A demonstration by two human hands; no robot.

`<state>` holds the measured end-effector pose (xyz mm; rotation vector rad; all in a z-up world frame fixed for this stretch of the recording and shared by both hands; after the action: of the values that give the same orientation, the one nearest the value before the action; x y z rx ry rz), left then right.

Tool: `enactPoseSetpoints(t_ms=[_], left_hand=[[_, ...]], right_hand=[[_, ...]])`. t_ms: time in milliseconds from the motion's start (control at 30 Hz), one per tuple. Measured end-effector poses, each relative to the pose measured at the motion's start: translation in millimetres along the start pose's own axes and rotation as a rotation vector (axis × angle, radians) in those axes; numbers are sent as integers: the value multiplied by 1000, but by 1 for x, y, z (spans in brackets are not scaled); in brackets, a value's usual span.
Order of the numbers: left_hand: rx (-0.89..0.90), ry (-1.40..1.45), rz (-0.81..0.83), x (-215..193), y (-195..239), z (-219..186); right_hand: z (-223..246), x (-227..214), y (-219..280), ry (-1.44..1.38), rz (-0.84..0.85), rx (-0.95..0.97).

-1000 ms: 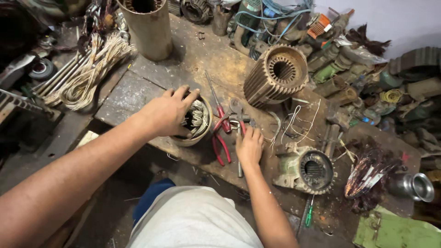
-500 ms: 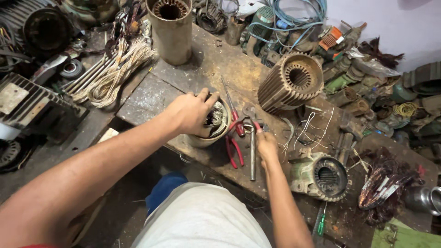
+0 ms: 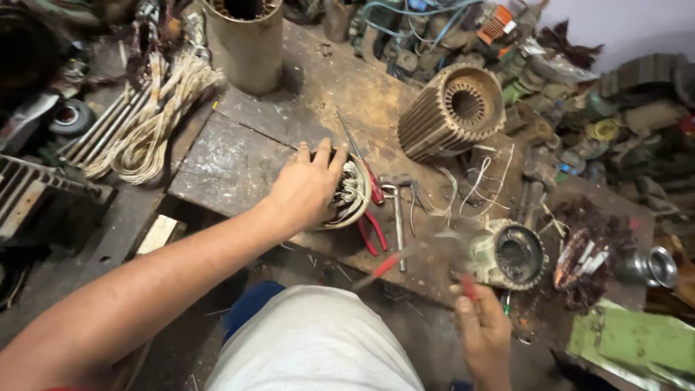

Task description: The person uses pliers and a hammer to cut and pull out insulated wire coils from a cylindrical motor stator. They repeatedly cut wire loops and extract them from the stator slots, placing the removed wire on the workbench.

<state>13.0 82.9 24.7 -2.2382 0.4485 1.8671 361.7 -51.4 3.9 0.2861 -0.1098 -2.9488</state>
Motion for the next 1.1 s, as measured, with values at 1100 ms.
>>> enactPoseSetpoints(t_ms=[1100], left_hand=[[270, 379, -131, -6, 44, -10]], right_hand=[[43, 100, 56, 776, -308, 233]])
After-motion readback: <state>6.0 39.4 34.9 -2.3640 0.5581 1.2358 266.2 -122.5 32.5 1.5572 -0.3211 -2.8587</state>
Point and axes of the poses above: each hand's wrist, its own y-axis away from the middle knuckle, its own x-axis out of the palm, z = x × y, the point moved 5 cm from there along -y, towards the middle knuckle, and after that the axes turned 10 degrees about z, right-handed, at the moved point
